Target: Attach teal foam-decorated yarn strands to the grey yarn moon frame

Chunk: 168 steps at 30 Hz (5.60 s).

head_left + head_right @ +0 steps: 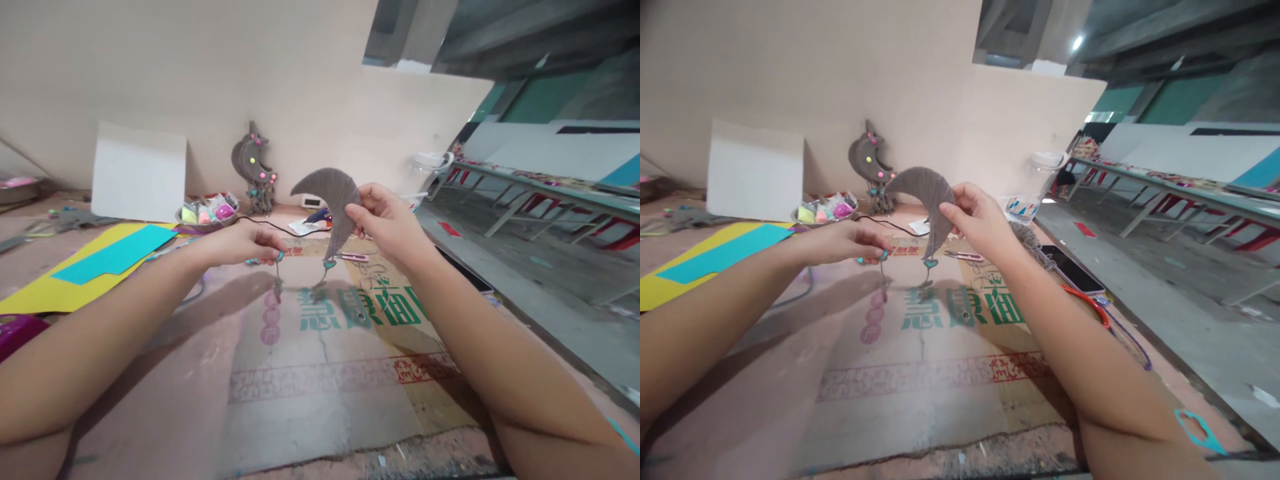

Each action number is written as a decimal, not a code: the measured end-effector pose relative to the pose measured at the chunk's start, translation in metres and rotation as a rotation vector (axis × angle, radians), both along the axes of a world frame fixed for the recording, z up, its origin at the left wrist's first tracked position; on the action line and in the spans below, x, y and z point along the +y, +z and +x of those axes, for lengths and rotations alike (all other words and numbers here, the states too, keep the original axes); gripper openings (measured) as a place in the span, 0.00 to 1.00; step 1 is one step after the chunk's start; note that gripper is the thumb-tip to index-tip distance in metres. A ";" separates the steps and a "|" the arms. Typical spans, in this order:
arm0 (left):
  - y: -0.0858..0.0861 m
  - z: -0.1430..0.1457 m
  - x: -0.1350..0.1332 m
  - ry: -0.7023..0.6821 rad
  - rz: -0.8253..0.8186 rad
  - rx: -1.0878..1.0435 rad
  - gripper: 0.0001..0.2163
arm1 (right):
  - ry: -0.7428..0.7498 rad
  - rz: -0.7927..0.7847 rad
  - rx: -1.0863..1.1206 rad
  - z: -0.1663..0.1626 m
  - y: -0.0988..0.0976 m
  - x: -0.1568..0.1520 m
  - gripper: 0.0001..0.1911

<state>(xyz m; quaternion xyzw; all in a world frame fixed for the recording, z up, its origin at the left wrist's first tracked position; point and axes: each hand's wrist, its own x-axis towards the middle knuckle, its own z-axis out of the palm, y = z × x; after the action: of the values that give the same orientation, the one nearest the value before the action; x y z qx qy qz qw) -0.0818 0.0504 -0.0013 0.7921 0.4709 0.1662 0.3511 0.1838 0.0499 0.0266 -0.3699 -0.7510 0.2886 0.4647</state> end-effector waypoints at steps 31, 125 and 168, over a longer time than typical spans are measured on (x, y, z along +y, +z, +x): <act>-0.024 -0.017 0.021 0.170 0.324 0.283 0.08 | -0.031 0.198 0.059 0.001 0.020 -0.028 0.06; -0.041 0.047 -0.018 0.153 0.272 -0.146 0.15 | 0.150 -0.227 -0.213 0.000 0.000 -0.008 0.14; -0.056 0.113 -0.013 -0.201 0.654 0.465 0.15 | -0.317 0.036 -0.925 0.075 -0.058 0.090 0.19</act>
<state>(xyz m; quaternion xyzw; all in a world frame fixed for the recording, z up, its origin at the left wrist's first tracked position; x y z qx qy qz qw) 0.0313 0.0375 -0.0574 0.9203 0.3804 0.0887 -0.0204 0.2588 0.1400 -0.0310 -0.5612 -0.8178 0.0067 0.1269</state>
